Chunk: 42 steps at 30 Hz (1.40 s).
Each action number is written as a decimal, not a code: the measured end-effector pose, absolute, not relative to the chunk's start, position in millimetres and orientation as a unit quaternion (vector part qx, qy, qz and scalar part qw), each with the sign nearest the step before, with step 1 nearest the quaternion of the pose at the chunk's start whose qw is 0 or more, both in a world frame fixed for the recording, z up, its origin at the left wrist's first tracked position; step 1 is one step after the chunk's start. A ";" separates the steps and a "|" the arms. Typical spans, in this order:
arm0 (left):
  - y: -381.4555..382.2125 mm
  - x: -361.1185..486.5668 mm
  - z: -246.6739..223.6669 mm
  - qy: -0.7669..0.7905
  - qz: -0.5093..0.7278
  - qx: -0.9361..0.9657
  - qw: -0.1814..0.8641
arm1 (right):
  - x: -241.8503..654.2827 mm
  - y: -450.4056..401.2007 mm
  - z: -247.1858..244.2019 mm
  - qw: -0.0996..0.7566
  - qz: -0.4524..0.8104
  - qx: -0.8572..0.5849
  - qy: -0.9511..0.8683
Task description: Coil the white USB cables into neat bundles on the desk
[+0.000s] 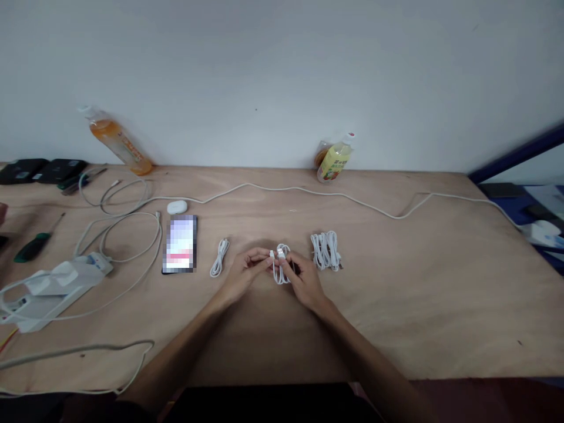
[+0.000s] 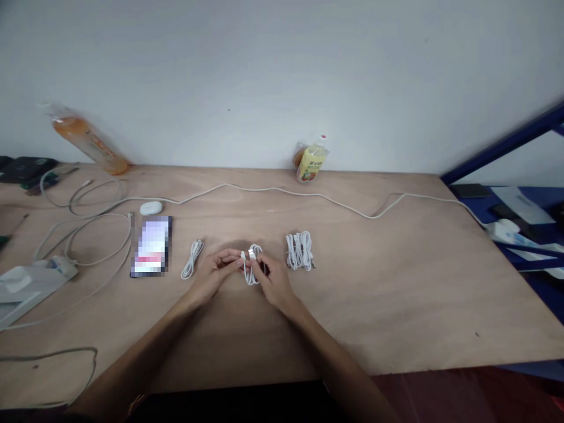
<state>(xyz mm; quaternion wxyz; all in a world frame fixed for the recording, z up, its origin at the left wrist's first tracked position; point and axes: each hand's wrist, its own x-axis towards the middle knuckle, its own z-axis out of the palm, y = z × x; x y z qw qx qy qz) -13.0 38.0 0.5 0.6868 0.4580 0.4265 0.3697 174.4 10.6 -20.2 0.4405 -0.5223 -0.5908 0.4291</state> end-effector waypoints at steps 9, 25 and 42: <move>37.9 -12.2 -0.7 0.424 0.373 0.462 0.684 | 174.4 9.9 -18.8 0.433 0.416 -0.518 -0.609; 37.9 -12.3 2.4 0.435 0.377 0.465 0.672 | 174.5 10.7 -21.0 0.437 0.403 -0.512 -0.620; 38.1 -12.1 3.4 0.437 0.379 0.483 0.657 | 174.0 9.7 -19.4 0.442 0.400 -0.507 -0.622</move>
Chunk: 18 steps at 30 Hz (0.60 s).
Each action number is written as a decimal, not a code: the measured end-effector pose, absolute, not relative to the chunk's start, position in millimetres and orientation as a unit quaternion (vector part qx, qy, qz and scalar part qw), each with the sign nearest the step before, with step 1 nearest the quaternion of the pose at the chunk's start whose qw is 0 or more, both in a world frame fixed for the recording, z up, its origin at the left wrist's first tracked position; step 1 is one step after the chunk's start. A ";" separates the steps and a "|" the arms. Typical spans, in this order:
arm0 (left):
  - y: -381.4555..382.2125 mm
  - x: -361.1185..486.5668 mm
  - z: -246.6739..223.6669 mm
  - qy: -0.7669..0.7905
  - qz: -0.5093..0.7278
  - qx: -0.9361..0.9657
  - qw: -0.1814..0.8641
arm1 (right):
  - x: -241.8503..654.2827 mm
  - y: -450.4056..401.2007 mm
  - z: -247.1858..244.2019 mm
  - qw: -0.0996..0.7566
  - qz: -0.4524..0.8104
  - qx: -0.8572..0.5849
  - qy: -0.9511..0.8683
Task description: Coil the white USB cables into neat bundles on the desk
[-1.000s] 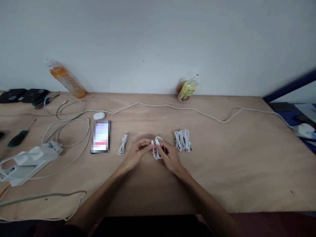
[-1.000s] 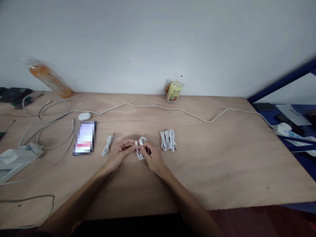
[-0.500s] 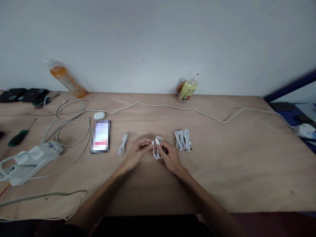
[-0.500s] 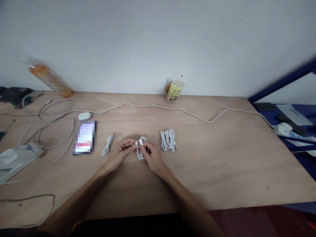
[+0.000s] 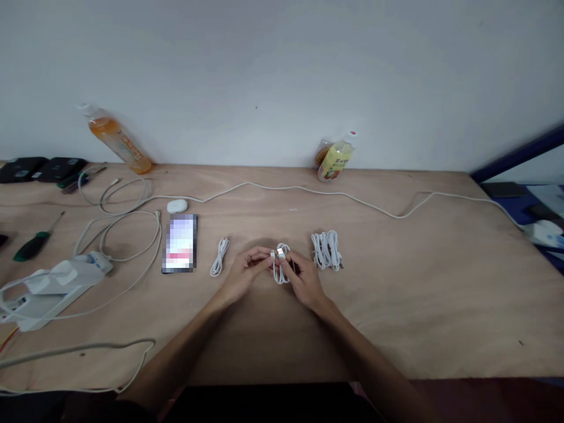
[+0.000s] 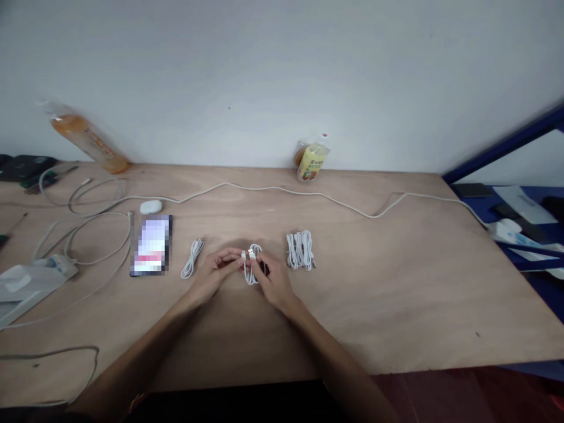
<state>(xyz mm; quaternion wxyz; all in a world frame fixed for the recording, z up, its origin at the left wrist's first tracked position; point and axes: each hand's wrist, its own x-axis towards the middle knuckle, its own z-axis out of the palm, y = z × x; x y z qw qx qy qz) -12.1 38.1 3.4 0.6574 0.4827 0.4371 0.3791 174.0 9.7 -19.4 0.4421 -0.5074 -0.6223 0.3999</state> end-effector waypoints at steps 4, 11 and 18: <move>38.3 -13.1 1.3 0.434 0.376 0.480 0.664 | 174.4 9.8 -19.7 0.441 0.401 -0.507 -0.623; 38.7 -12.7 0.1 0.437 0.372 0.483 0.662 | 173.9 11.0 -19.5 0.438 0.406 -0.504 -0.624; 38.5 -12.4 4.3 0.438 0.375 0.492 0.652 | 173.9 10.5 -18.4 0.441 0.412 -0.499 -0.622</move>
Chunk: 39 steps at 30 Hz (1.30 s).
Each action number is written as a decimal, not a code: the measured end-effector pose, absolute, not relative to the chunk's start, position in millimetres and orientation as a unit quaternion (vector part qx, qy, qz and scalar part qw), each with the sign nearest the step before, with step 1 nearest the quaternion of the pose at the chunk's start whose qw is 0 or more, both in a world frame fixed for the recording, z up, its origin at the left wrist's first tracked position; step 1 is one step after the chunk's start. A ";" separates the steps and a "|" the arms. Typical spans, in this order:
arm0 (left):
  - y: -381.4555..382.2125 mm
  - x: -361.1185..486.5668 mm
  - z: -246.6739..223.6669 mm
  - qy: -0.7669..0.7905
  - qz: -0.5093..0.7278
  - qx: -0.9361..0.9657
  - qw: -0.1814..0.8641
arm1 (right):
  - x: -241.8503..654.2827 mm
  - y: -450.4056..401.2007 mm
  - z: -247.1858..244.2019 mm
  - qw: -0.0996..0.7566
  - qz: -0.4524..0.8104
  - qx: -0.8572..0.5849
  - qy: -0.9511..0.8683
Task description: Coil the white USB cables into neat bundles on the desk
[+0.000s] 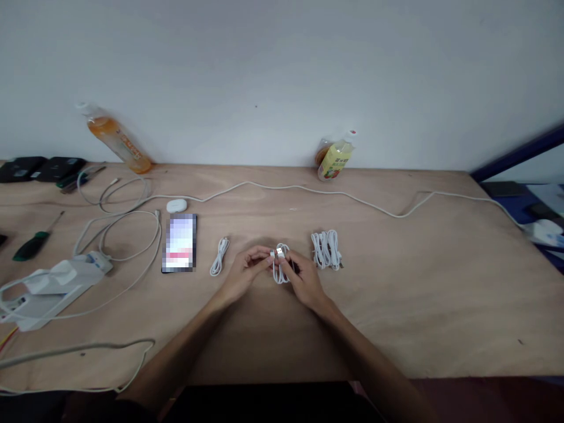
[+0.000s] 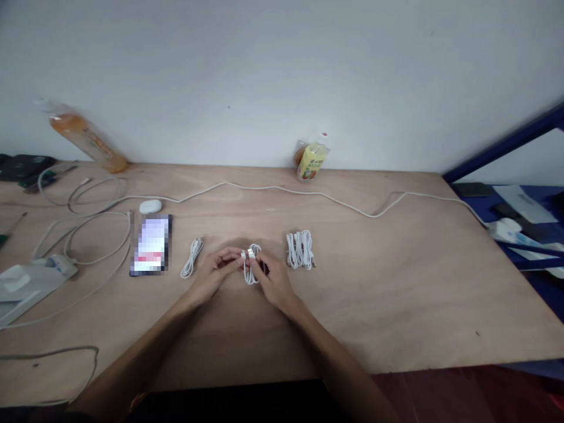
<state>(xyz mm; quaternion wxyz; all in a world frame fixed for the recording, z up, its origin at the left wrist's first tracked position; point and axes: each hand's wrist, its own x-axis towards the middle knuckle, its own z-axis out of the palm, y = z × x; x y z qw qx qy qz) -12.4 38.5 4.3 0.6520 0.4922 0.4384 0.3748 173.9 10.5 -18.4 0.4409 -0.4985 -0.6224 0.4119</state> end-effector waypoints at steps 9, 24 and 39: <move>38.6 -13.5 3.7 0.430 0.377 0.491 0.657 | 173.8 10.1 -17.1 0.441 0.416 -0.497 -0.621; 38.6 -14.7 -0.3 0.431 0.364 0.492 0.663 | 174.2 11.2 -14.9 0.436 0.414 -0.501 -0.622; 39.0 -12.9 -1.4 0.436 0.366 0.469 0.676 | 175.4 11.4 -18.7 0.439 0.452 -0.504 -0.591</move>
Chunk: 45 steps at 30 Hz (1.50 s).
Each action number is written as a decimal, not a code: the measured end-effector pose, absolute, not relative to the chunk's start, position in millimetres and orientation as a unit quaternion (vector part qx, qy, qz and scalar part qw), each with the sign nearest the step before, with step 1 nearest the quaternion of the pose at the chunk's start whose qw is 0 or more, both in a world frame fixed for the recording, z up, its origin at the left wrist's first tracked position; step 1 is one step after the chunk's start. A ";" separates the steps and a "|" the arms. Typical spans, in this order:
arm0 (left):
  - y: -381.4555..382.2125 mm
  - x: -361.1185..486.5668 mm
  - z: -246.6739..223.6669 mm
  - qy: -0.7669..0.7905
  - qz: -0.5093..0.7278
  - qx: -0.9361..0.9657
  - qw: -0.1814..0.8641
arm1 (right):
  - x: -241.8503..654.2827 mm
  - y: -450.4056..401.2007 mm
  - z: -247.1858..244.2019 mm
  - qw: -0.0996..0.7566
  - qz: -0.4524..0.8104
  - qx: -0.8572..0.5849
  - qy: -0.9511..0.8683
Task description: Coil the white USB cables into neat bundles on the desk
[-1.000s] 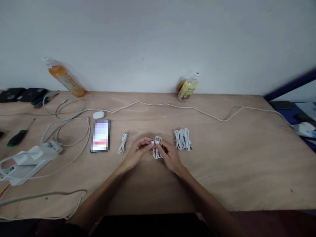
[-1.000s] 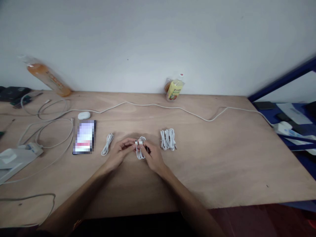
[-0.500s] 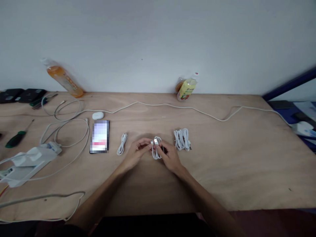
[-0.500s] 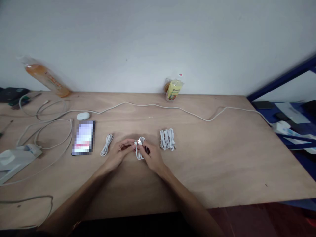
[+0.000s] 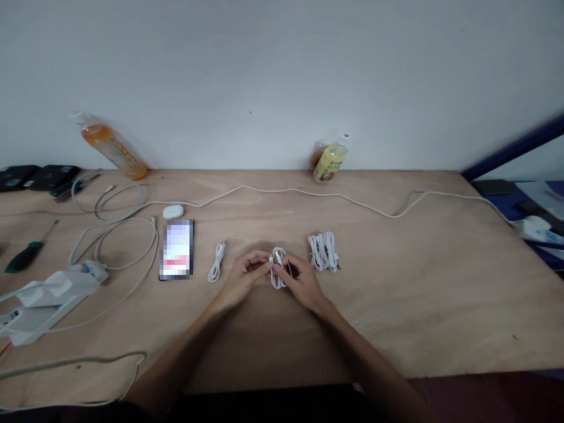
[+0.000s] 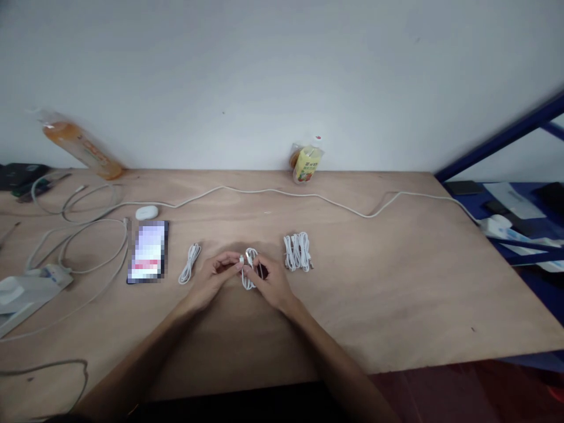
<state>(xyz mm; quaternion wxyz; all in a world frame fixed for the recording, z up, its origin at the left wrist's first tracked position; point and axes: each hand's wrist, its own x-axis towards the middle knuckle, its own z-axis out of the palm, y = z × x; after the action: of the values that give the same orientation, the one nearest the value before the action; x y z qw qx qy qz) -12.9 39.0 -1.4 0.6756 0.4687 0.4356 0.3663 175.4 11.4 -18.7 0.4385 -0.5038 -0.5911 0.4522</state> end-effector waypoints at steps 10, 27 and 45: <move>37.7 -7.2 5.5 0.459 0.397 0.452 0.654 | 176.4 9.2 -16.7 0.463 0.495 -0.492 -0.546; 31.2 -0.7 -14.3 0.426 0.458 0.356 0.695 | 178.8 19.2 -39.3 0.554 0.612 -0.447 -0.344; 33.4 -5.7 2.7 0.234 0.385 0.109 0.886 | 181.5 15.6 -26.8 0.535 0.748 -0.336 -0.201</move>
<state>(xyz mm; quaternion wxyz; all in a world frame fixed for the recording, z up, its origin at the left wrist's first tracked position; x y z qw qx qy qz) -5.7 33.4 2.7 0.8859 0.1094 0.2341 0.3852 181.5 15.6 -26.8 0.5353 -0.3361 -0.2008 0.7485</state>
